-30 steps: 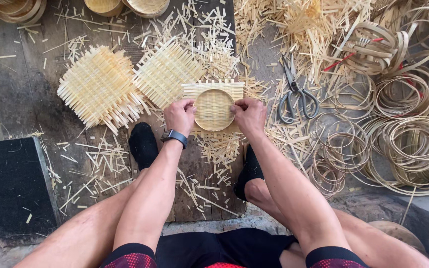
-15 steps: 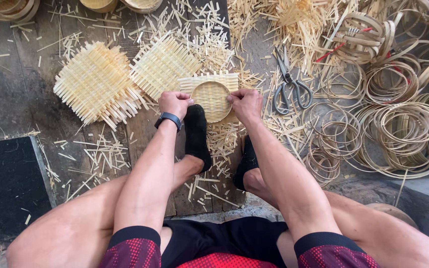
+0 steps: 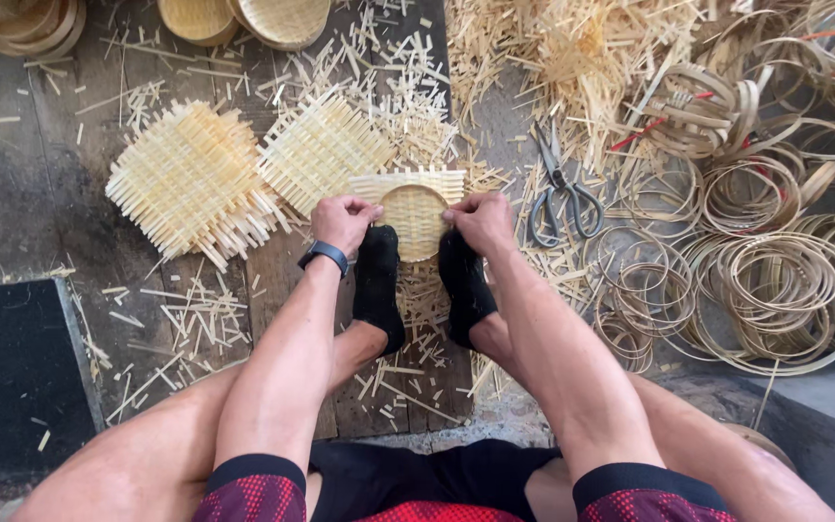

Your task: The person constructs bamboo baskets by weaving strips, trimming edges with shears, and fitting a wooden circular mold.

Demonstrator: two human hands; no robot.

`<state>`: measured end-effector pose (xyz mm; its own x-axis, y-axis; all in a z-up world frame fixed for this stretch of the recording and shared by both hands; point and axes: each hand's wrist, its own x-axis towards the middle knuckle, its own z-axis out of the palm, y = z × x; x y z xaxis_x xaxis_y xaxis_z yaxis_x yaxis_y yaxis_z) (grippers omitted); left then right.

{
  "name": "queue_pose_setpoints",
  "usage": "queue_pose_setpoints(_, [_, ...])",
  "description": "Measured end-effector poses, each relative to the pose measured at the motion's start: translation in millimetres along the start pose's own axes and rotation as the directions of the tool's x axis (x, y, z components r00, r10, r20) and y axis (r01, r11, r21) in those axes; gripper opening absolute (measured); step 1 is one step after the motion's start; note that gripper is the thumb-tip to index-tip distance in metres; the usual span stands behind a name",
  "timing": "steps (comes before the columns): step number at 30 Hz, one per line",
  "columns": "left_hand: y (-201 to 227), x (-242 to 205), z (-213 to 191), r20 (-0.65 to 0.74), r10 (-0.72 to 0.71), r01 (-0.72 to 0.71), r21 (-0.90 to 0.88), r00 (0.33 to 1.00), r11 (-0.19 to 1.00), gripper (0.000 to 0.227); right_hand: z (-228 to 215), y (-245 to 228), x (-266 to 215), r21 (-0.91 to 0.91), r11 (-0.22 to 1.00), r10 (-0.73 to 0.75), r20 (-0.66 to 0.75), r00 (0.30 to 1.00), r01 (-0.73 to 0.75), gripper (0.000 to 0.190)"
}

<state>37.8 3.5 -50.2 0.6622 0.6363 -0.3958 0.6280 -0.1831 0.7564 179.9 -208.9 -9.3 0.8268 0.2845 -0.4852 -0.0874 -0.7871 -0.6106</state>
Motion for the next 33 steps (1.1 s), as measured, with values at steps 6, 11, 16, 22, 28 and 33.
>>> queue_pose_setpoints(6, [20, 7, -5, 0.056, 0.254, -0.26, 0.264, 0.966, 0.929, 0.014, -6, -13, 2, -0.215, 0.964, -0.17, -0.051, 0.984, 0.155, 0.022])
queue_pose_setpoints(11, [40, 25, 33, 0.079, 0.73, -0.729, 0.191, 0.679, 0.657, 0.018, 39, -28, -82, 0.327, 0.8, 0.452, 0.224, 0.864, -0.503, 0.046])
queue_pose_setpoints(16, [25, 27, 48, 0.081, 0.619, -0.624, 0.1, 0.781, 0.775, 0.015, 96, -5, -93, 0.407, 0.839, 0.384, 0.025, 0.923, -0.36, 0.046])
queue_pose_setpoints(22, [24, 38, 53, 0.168, 0.245, -0.238, -0.06, 0.955, 0.969, 0.018, 110, 8, -98, 0.456, 0.867, 0.256, -0.064, 0.965, -0.2, 0.039])
queue_pose_setpoints(28, [9, 58, 62, 0.249, 0.056, -0.011, -0.178, 0.967, 0.984, 0.037, 33, 3, -45, 0.195, 0.943, -0.161, -0.445, 0.881, 0.271, 0.027])
queue_pose_setpoints(33, [3, 64, 65, 0.289, 0.016, 0.073, -0.295, 0.957, 0.953, 0.034, 36, 5, 0, 0.442, 0.884, 0.224, -0.106, 0.969, -0.156, 0.032])
